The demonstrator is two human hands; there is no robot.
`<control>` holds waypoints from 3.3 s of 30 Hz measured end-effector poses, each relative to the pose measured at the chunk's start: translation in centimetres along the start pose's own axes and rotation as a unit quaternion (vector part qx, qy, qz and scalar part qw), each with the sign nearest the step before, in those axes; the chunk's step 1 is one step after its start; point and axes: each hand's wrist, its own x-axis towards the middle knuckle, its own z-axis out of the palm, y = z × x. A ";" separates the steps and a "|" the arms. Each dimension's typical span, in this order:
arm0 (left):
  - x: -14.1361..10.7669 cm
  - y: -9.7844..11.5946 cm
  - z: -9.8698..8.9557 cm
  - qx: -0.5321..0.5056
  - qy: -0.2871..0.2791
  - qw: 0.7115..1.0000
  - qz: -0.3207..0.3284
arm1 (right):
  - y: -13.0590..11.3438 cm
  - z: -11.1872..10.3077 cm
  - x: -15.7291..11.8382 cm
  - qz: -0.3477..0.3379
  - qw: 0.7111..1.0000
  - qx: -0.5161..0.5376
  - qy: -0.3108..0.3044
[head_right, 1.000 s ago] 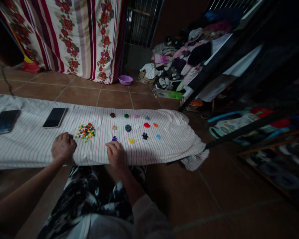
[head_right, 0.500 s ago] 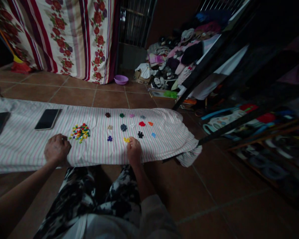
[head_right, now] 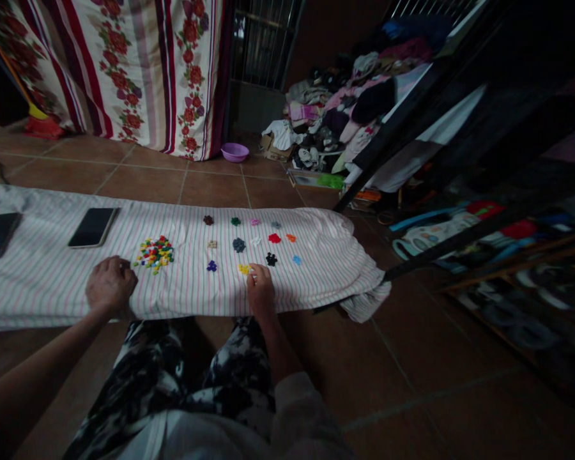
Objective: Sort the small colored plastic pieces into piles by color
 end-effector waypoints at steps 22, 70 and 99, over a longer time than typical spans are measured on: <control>0.0 -0.1 0.0 -0.008 0.001 1.000 -0.007 | 0.7 0.8 1.8 0.014 0.998 0.013 -0.063; 0.1 0.3 0.1 0.015 -0.012 0.999 -0.029 | -10.0 6.6 -1.4 -0.152 0.967 0.097 -0.182; 0.0 0.4 0.6 -0.035 0.018 0.994 -0.099 | -15.2 13.4 0.9 -0.085 0.967 -0.053 -0.236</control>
